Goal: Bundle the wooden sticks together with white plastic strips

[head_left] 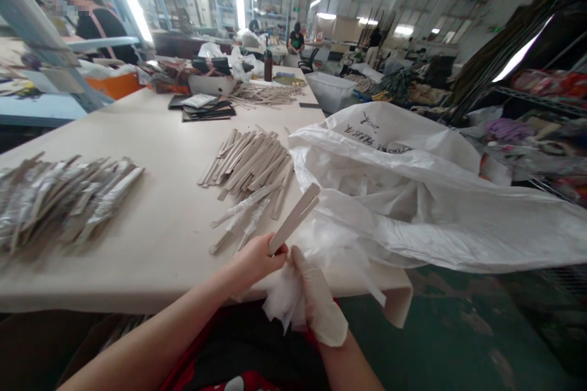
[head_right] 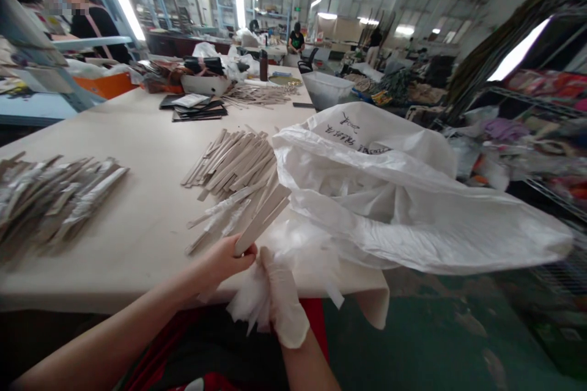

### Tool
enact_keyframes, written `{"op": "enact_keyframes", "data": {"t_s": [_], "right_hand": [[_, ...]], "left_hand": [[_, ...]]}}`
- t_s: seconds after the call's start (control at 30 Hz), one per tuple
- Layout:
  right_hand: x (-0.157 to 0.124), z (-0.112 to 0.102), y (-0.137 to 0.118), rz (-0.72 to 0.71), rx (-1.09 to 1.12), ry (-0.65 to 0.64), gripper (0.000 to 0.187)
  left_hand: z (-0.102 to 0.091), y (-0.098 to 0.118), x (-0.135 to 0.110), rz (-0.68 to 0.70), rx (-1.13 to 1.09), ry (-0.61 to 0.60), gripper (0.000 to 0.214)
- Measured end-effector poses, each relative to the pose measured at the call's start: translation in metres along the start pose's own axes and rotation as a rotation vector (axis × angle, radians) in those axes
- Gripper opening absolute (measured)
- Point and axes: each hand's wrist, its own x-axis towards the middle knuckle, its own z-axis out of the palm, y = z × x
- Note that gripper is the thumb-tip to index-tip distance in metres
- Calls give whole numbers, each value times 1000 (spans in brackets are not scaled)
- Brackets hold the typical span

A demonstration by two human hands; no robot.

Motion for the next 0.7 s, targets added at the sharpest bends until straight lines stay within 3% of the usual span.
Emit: {"op": "enact_keyframes", "data": {"t_s": [0.2,0.3,0.43,0.57,0.7], "right_hand": [[-13,2,5,64,-146,-94,21],[-13,3,-1,81,-109,-84,22],[-3,-3,-20,76,86,-23,31],[6,-6,-42,-42,138,97,35],[7,-4,-52,-107,112,66,39]], "left_hand": [[-11,6,6,-3,-121,31,9],[-17,1,2,30,-148,43,17],[-24,-13,-19,-33,-262,-37,30],[-25,-24,-47,-177,-385,-69,39],[-25,-26,-68,-234,-410,-162,44]]}}
